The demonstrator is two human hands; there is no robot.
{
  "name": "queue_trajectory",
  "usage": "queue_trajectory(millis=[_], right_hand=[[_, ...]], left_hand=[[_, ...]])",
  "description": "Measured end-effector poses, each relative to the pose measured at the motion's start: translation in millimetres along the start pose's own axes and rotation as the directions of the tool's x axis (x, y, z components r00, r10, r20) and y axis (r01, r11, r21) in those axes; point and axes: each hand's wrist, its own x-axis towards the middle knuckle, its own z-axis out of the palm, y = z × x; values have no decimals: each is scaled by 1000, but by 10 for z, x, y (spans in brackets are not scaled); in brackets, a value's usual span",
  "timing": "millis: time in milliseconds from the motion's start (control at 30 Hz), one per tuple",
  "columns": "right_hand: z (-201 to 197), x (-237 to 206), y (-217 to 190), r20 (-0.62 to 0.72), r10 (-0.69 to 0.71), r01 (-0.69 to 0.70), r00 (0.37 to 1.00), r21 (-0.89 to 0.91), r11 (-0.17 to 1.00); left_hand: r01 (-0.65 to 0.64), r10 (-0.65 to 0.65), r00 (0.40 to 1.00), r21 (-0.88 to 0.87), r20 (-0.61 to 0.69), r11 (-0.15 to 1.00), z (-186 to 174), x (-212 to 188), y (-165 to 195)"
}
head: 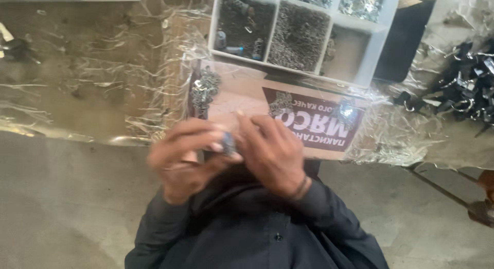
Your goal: The person sits at a workshop table and assembles small metal components by hand. They pick parts from a compartment organizer box, hold a small cylindrical part in one hand, and press or screw smaller pieces onto it, placing finished assemblies aside and reaching back into the box for more parts.
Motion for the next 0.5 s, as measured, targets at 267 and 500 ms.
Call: queue_trajectory(millis=[267, 500], right_hand=[[-24, 384, -198, 32, -5, 7, 999, -46, 999], [-145, -16, 32, 8, -92, 93, 996, -84, 992]], left_hand=[[7, -18, 981, -56, -194, 998, -250, -97, -34], [75, -76, 996, -21, -36, 997, -77, 4, -72]])
